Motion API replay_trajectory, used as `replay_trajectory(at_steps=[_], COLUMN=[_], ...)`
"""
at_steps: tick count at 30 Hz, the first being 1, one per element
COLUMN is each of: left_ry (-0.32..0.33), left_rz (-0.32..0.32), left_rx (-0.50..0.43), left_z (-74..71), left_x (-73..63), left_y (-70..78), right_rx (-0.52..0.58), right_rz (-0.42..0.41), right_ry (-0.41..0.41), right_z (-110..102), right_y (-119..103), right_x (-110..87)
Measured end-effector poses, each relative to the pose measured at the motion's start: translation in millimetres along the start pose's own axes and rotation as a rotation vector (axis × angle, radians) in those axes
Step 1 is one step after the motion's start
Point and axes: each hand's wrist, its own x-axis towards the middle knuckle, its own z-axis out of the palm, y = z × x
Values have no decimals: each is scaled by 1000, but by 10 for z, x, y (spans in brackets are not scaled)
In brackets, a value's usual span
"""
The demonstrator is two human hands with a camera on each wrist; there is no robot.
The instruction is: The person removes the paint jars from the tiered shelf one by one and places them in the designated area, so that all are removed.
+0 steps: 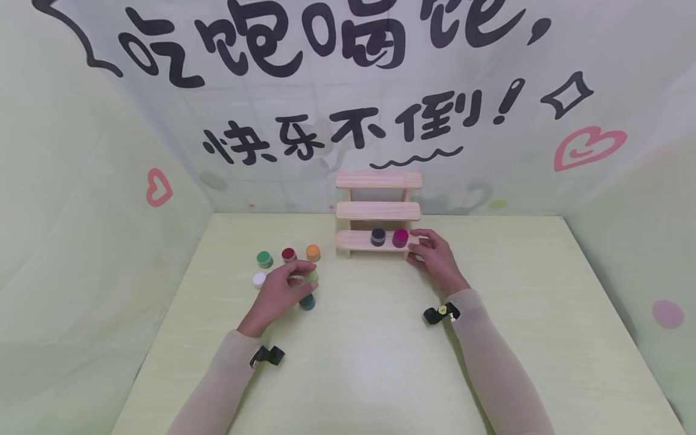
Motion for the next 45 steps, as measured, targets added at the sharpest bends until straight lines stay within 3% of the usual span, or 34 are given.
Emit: replay_trajectory(at_steps=[18,33,45], left_ry=[44,75,112], left_rz=[47,90,101], left_rx=[-75,-165,-157], left_z=[257,586,871], left_x=[333,638,872], left_y=[257,406,520], right_rx=[-16,-19,-12], right_rz=[6,10,11], right_ry=[0,-1,4], right_z=[-2,15,12], right_y=[3,-25,-16], right_x=[-3,-14,-16])
